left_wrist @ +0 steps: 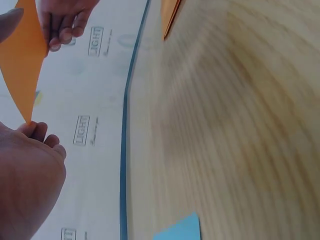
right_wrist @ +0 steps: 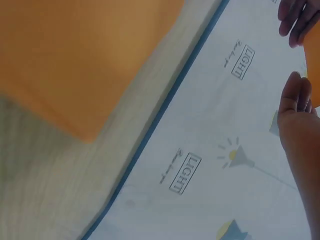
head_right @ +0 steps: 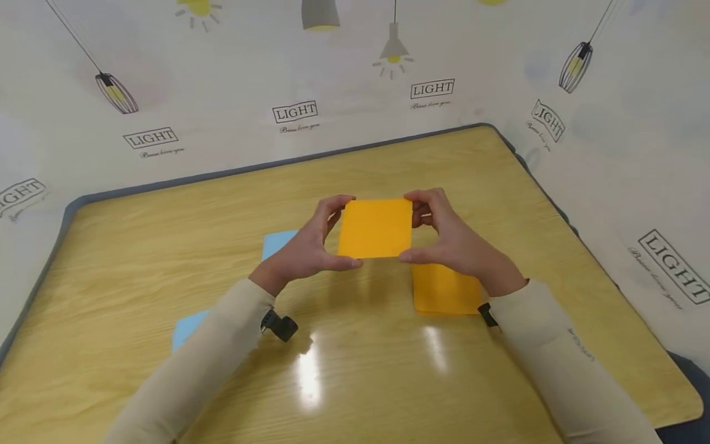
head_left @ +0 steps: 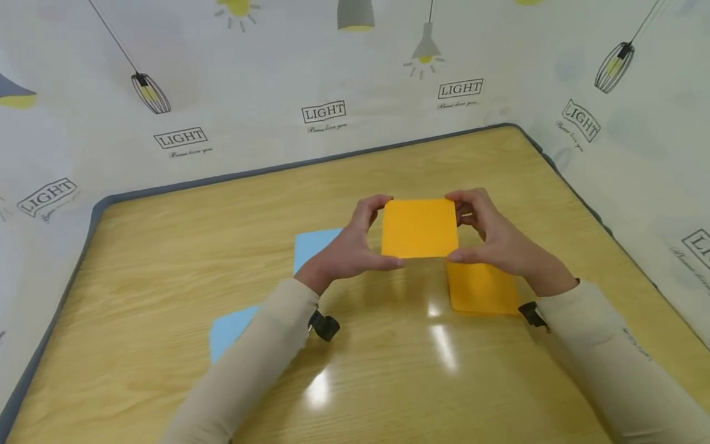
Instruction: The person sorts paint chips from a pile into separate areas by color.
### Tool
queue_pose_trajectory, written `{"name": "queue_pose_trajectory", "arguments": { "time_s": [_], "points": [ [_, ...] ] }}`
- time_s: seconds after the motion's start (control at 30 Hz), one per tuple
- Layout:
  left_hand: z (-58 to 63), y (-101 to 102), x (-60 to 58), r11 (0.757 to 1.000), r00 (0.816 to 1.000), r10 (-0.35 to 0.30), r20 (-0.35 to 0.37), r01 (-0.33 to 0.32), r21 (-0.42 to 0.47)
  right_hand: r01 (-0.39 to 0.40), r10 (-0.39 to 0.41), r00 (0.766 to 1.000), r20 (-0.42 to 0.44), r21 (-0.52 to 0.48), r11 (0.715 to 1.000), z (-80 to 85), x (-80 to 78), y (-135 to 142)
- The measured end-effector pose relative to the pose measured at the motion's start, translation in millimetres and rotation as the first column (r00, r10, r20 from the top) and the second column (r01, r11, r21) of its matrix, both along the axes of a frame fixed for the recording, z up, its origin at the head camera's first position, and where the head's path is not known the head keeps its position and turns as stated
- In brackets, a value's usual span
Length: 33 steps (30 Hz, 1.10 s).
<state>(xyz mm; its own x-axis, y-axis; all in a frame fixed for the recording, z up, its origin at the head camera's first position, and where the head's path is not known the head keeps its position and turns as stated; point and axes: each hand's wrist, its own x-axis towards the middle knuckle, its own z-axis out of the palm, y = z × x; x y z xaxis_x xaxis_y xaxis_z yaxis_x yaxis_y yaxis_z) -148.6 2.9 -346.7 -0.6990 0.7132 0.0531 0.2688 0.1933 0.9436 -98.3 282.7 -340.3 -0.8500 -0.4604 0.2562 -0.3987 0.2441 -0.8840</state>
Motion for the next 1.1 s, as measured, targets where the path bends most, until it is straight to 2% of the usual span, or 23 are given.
{"name": "queue_pose_trajectory", "arguments": {
  "time_s": [0.1,0.2,0.33,0.5,0.7,0.83,1.0,1.1],
  "points": [
    [-2.4,10.7,1.5,1.0,1.0,0.001,0.002,-0.001,-0.013,-0.002,0.002,1.0,0.0,-0.052,0.999,-1.9,2.8,8.4],
    [-5.4,21.1,3.5,0.998,1.0,0.009,-0.001,-0.009,-0.055,0.004,-0.002,1.0,0.022,-0.057,0.998,-4.3,6.2,18.1],
    [-9.4,34.2,7.6,0.991,1.0,-0.001,0.011,0.002,-0.136,-0.002,0.003,0.998,0.071,-0.024,1.0,-7.6,11.0,33.5],
    [-18.4,55.3,11.9,0.967,0.999,-0.042,0.001,0.041,-0.253,-0.005,-0.001,0.991,0.132,0.047,0.999,-12.2,18.6,55.6],
    [-27.1,81.1,18.2,0.919,0.991,-0.114,-0.068,0.079,-0.387,0.001,-0.045,0.974,0.223,0.195,0.981,-16.4,30.5,78.3],
    [-31.6,93.5,21.9,0.882,0.981,-0.153,-0.122,0.08,-0.464,-0.002,-0.09,0.95,0.299,0.295,0.956,-16.5,36.4,87.0],
    [-36.8,106.8,25.9,0.822,0.958,-0.22,-0.185,0.08,-0.564,-0.029,-0.125,0.92,0.372,0.382,0.924,-23.0,41.1,96.1],
    [-39.1,114.6,29.2,0.792,0.94,-0.262,-0.219,0.079,-0.605,-0.034,-0.145,0.916,0.375,0.431,0.902,-28.0,45.1,100.4]
  ]
}}
